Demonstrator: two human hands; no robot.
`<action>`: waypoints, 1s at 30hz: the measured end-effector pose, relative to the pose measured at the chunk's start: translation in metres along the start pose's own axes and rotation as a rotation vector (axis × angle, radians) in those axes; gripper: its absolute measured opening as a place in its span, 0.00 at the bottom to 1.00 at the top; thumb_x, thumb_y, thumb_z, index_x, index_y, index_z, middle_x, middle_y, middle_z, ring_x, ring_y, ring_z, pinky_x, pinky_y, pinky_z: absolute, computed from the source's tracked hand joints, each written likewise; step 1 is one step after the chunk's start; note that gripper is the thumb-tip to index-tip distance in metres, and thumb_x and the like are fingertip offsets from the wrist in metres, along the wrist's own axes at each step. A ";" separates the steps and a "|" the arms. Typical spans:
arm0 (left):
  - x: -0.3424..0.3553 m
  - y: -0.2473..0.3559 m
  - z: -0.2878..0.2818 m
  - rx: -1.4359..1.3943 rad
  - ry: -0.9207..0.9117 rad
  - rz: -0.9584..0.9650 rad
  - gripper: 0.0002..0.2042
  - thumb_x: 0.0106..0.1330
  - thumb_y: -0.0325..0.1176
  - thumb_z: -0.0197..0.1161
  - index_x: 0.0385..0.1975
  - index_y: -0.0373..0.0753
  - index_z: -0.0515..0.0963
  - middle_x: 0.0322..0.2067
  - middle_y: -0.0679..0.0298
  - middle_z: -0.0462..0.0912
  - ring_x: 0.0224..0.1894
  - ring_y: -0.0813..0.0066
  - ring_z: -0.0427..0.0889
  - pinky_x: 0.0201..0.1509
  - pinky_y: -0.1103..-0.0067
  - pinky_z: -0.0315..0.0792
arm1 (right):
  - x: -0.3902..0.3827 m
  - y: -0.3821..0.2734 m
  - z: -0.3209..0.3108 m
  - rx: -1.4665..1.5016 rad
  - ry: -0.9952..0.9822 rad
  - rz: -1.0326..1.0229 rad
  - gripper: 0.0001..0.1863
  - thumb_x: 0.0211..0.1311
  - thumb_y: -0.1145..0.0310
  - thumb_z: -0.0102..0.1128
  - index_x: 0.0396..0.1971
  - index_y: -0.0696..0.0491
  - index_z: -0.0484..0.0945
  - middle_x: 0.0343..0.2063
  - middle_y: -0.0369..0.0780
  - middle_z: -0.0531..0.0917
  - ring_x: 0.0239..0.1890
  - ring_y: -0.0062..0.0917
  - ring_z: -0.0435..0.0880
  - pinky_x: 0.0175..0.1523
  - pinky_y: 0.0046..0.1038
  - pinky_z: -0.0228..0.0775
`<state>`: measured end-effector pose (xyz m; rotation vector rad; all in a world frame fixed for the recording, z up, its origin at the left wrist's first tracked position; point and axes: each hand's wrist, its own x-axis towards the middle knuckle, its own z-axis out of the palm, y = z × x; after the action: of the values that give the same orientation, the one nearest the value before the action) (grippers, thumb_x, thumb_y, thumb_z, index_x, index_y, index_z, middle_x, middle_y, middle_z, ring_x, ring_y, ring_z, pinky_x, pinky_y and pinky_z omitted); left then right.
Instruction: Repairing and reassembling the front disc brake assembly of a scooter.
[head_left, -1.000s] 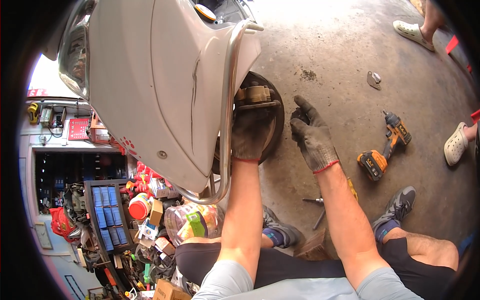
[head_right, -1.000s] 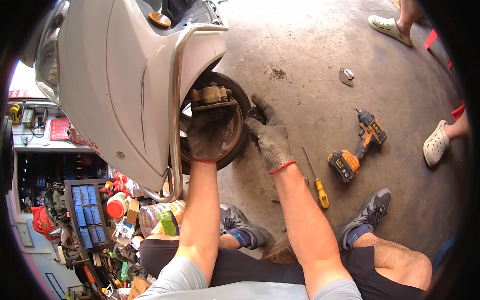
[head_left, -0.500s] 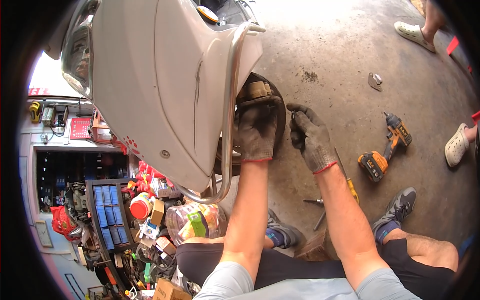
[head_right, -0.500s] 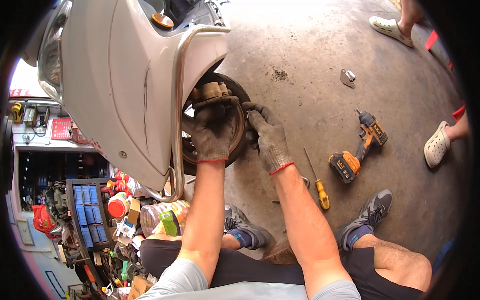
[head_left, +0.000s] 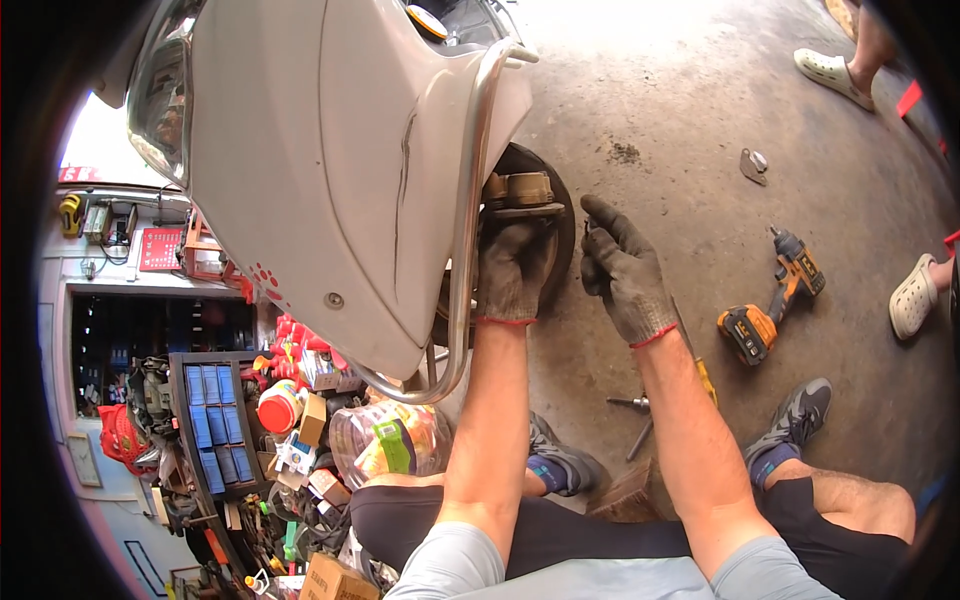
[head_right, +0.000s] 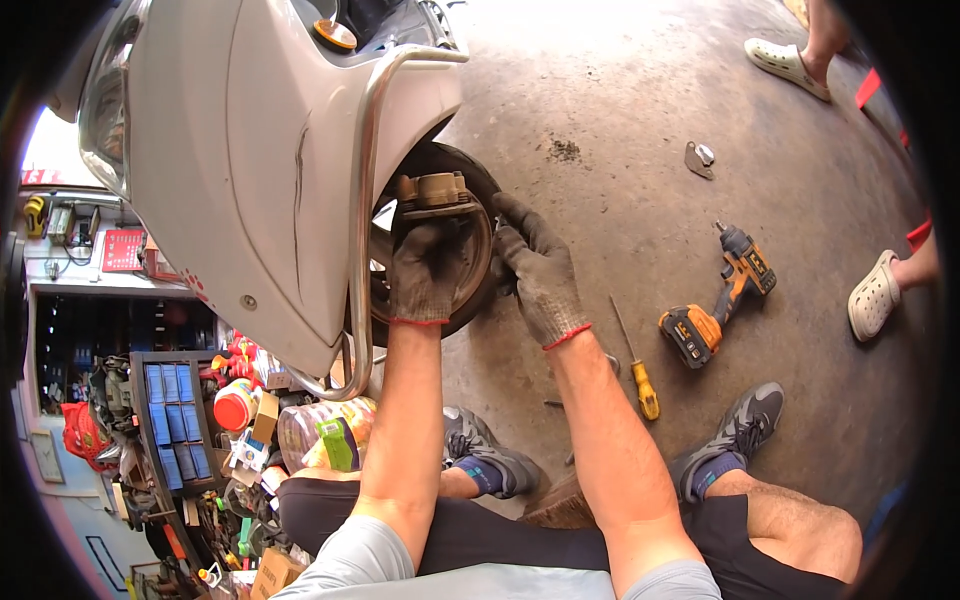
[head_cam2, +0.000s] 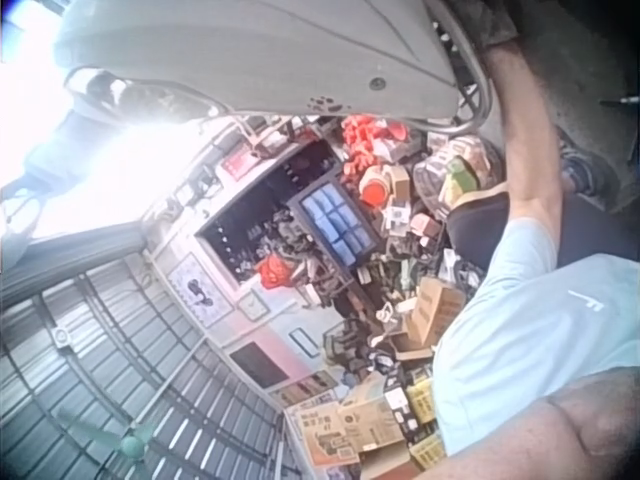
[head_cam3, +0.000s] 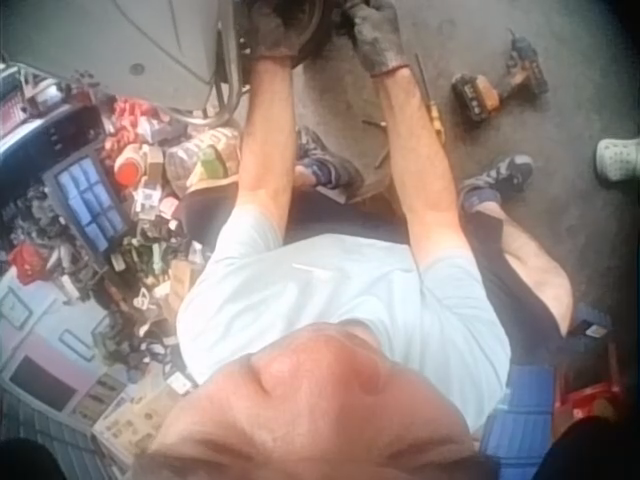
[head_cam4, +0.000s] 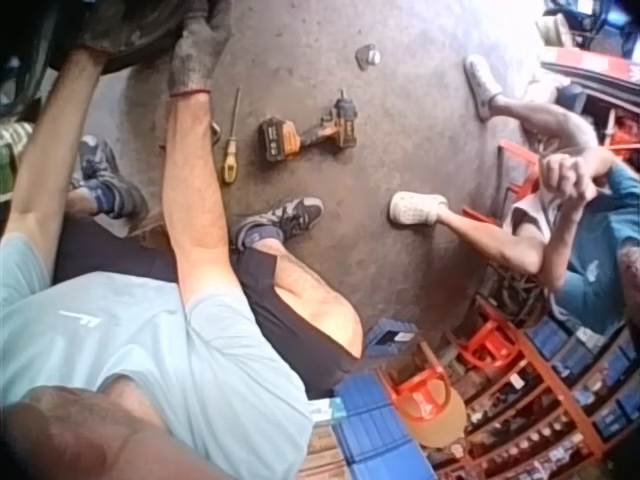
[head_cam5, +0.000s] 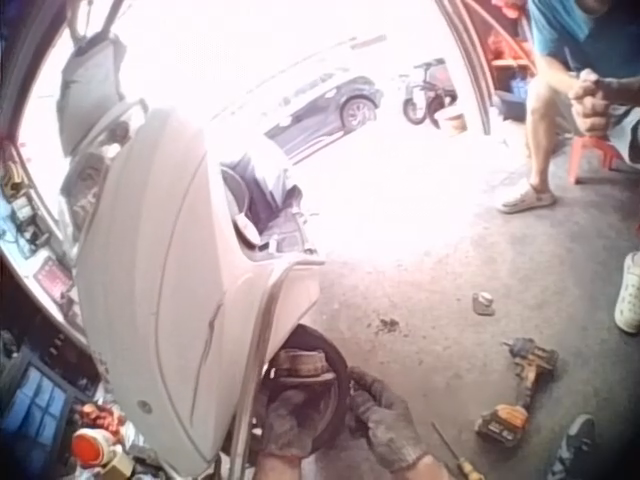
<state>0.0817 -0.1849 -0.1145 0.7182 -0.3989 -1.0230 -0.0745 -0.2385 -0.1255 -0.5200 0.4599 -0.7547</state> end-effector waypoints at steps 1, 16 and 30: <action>-0.002 0.003 0.001 0.002 0.004 0.003 0.31 0.57 0.15 0.60 0.62 0.44 0.69 0.56 0.50 0.76 0.58 0.53 0.78 0.65 0.59 0.74 | 0.000 0.001 0.001 0.002 -0.003 0.004 0.22 0.71 0.68 0.58 0.61 0.59 0.68 0.31 0.33 0.76 0.23 0.17 0.73 0.26 0.21 0.62; -0.002 0.012 -0.003 -0.024 -0.057 -0.074 0.31 0.59 0.07 0.54 0.61 0.45 0.71 0.57 0.59 0.76 0.61 0.64 0.76 0.67 0.66 0.73 | 0.004 -0.003 0.006 -0.087 -0.013 0.113 0.26 0.69 0.66 0.62 0.62 0.59 0.67 0.32 0.34 0.77 0.23 0.15 0.72 0.26 0.20 0.61; -0.006 0.008 -0.013 0.054 -0.096 -0.094 0.24 0.66 0.16 0.56 0.64 0.34 0.66 0.58 0.53 0.76 0.61 0.62 0.76 0.69 0.67 0.69 | 0.009 -0.009 0.030 0.004 0.015 0.221 0.16 0.71 0.67 0.59 0.52 0.60 0.73 0.27 0.32 0.77 0.20 0.14 0.71 0.22 0.17 0.61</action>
<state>0.0920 -0.1726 -0.1177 0.7434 -0.4811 -1.1423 -0.0562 -0.2429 -0.0981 -0.4516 0.5204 -0.5473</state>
